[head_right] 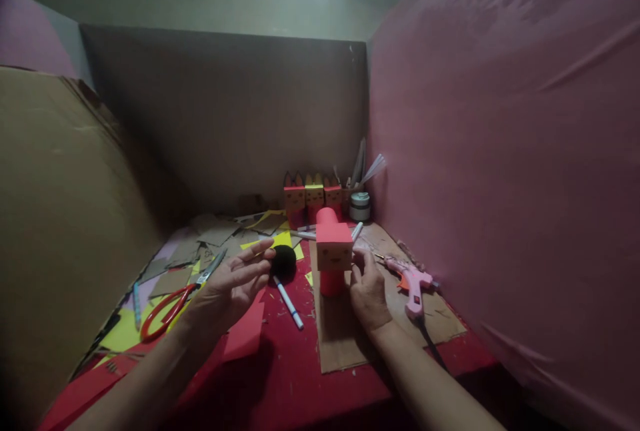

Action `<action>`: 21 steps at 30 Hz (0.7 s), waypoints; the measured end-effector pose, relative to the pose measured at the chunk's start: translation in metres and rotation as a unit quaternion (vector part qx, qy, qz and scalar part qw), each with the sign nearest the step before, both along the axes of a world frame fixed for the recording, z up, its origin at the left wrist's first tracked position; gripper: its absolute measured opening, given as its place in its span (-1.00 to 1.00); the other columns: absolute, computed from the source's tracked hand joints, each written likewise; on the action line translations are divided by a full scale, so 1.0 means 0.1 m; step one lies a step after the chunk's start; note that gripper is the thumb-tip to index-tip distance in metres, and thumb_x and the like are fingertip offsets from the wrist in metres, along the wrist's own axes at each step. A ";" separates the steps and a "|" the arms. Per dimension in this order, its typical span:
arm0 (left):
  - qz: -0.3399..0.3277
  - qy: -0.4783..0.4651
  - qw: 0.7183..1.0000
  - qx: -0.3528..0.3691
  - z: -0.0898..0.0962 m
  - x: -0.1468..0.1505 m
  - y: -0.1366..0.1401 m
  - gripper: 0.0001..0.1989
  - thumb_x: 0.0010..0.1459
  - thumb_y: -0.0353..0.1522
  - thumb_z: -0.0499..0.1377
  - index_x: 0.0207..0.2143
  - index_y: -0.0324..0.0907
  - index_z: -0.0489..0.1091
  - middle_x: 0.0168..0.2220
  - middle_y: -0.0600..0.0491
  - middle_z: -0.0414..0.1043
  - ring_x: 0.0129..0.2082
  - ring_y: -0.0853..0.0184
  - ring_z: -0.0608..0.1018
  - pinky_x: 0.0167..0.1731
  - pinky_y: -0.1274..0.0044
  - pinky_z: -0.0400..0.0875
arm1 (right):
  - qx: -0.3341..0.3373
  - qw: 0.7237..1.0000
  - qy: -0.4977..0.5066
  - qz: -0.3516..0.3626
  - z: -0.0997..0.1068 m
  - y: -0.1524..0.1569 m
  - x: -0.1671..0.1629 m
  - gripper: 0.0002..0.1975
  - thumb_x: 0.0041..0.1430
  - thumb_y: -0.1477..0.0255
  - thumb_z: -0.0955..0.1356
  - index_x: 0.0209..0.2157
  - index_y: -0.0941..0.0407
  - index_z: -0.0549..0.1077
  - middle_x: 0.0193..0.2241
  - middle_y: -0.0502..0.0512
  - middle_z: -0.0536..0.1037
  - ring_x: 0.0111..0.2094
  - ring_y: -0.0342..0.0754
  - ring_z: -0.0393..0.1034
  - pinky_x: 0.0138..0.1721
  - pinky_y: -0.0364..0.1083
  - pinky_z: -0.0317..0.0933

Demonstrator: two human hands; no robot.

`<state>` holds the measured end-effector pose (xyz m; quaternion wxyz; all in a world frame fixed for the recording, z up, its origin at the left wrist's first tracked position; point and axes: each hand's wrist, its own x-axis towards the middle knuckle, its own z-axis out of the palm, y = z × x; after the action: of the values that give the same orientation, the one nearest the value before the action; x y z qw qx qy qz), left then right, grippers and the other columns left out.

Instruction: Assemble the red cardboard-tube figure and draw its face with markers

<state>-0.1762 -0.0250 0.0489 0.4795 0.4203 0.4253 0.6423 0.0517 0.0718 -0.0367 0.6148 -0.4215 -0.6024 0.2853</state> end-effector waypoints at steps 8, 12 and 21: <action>-0.129 -0.082 0.988 0.010 0.18 -0.08 0.13 -0.57 -0.23 -0.36 0.42 -0.20 -0.17 0.55 -0.36 0.01 0.46 -0.49 0.41 0.44 -0.49 0.51 0.43 | 0.016 0.999 -0.035 -0.011 -0.01 -0.10 0.01 -0.71 0.13 0.29 0.32 -0.11 0.07 0.39 -0.14 0.22 0.59 -0.11 0.16 0.50 -0.06 0.16 0.37; -0.228 -0.039 0.971 0.055 0.31 0.05 0.24 -0.75 -0.14 -0.40 0.37 -0.31 -0.16 0.57 -0.57 0.18 0.34 -0.64 0.51 0.31 -0.61 0.59 0.21 | 0.062 0.994 -0.042 -0.075 0.00 -0.13 0.03 -0.78 0.21 0.30 0.32 -0.13 0.07 0.39 -0.21 0.19 0.55 -0.19 0.11 0.46 -0.14 0.11 0.34; -0.334 0.137 0.932 -0.026 0.07 0.25 0.12 -0.83 -0.10 -0.32 0.38 -0.49 -0.26 0.53 -0.57 0.10 0.44 -0.58 0.48 0.39 -0.50 0.58 0.26 | 0.100 0.988 -0.053 -0.101 0.03 -0.19 0.06 -0.85 0.34 0.32 0.25 -0.24 0.06 0.40 -0.48 -0.05 0.36 -0.45 -0.07 0.26 -0.33 -0.04 0.18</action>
<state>-0.1512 -0.0128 0.0555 0.6144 0.6090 0.3386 0.3702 0.0579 0.0527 -0.0342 0.6465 -0.4308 -0.6146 0.1372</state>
